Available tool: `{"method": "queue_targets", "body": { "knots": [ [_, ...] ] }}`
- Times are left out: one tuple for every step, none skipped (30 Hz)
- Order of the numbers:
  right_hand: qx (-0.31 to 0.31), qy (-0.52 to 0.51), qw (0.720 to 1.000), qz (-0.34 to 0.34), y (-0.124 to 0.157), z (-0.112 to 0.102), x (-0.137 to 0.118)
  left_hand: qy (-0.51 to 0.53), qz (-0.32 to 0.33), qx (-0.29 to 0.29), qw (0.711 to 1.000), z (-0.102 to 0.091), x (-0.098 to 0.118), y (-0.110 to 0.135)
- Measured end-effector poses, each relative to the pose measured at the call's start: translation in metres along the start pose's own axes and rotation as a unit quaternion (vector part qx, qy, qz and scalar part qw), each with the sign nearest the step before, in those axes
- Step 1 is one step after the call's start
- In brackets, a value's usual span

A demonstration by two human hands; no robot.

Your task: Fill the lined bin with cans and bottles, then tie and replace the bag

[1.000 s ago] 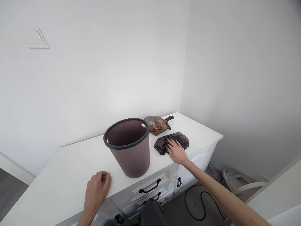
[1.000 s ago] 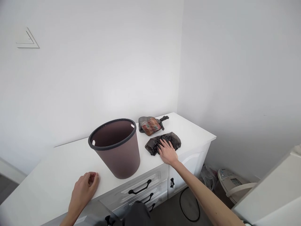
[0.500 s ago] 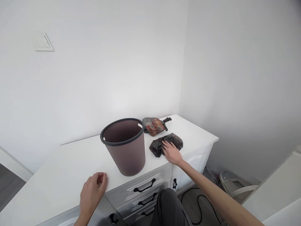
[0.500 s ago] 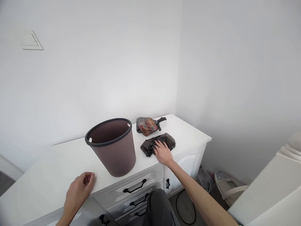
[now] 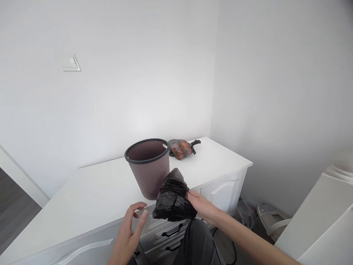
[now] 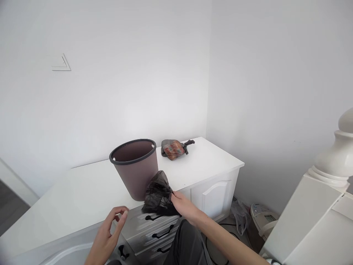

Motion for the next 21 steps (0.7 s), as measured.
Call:
{"method": "queue_targets", "body": {
  "knots": [
    [-0.011,-0.051,0.998,0.03,0.006,0.011,-0.006,0.019,0.008,-0.01,1.0,-0.001,0.005,0.002],
    [-0.014,-0.087,0.995,0.051,0.01,0.021,-0.014,0.041,0.018,-0.02,0.999,-0.002,0.011,0.004],
    [-0.013,-0.11,0.992,0.063,0.012,0.03,-0.021,0.065,0.027,-0.033,0.997,-0.004,0.016,0.005],
    [-0.008,-0.129,0.989,0.067,0.014,0.038,-0.029,0.086,0.028,-0.046,0.995,-0.007,0.021,0.006],
    [-0.003,-0.142,0.988,0.066,0.015,0.045,-0.036,0.1,0.023,-0.061,0.993,-0.01,0.027,0.006],
    [0.001,-0.152,0.986,0.062,0.015,0.05,-0.042,0.11,0.014,-0.075,0.991,-0.013,0.031,0.006],
    [0.004,-0.158,0.986,0.058,0.015,0.055,-0.047,0.115,0.003,-0.091,0.989,-0.016,0.036,0.007],
    [0.008,-0.163,0.985,0.054,0.014,0.058,-0.051,0.119,-0.006,-0.106,0.987,-0.018,0.04,0.007],
    [0.013,-0.166,0.985,0.049,0.013,0.06,-0.054,0.121,-0.013,-0.113,0.986,-0.021,0.042,0.007],
    [0.019,-0.171,0.984,0.04,0.012,0.061,-0.056,0.123,-0.018,-0.112,0.986,-0.024,0.044,0.007],
    [0.027,-0.179,0.983,0.029,0.01,0.06,-0.057,0.123,-0.021,-0.104,0.987,-0.027,0.044,0.006],
    [0.033,-0.19,0.981,0.015,0.008,0.058,-0.058,0.118,-0.027,-0.087,0.989,-0.03,0.042,0.005],
    [0.038,-0.205,0.978,0.0,0.006,0.055,-0.059,0.11,-0.034,-0.064,0.991,-0.034,0.038,0.004],
    [0.041,-0.223,0.974,-0.015,0.003,0.052,-0.06,0.101,-0.042,-0.041,0.993,-0.038,0.033,0.003],
    [0.042,-0.244,0.969,-0.026,0.001,0.048,-0.061,0.094,-0.05,-0.024,0.994,-0.042,0.028,0.002],
    [0.044,-0.265,0.963,-0.031,-0.001,0.045,-0.063,0.092,-0.059,-0.011,0.994,-0.046,0.023,0.001],
    [0.045,-0.287,0.957,-0.03,-0.003,0.041,-0.064,0.094,-0.069,-0.001,0.993,-0.05,0.018,0.0],
    [0.043,-0.306,0.951,-0.025,-0.003,0.039,-0.066,0.099,-0.078,0.008,0.992,-0.055,0.015,-0.001],
    [0.038,-0.322,0.946,-0.017,-0.003,0.038,-0.067,0.105,-0.085,0.017,0.991,-0.059,0.013,-0.001],
    [0.028,-0.327,0.944,-0.008,-0.002,0.038,-0.068,0.109,-0.092,0.026,0.99,-0.063,0.012,-0.002],
    [0.014,-0.319,0.948,-0.001,-0.001,0.039,-0.069,0.11,-0.096,0.033,0.989,-0.067,0.012,-0.001]
  ]
}}
Point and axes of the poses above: each hand's wrist, its own y-axis away from the middle knuckle, its own z-axis out of the palm, x = y × z, the point moved 4 cm from there along -y, towards the middle knuckle, and after that the axes turned 15 degrees about -y, right-handed, at the moved point
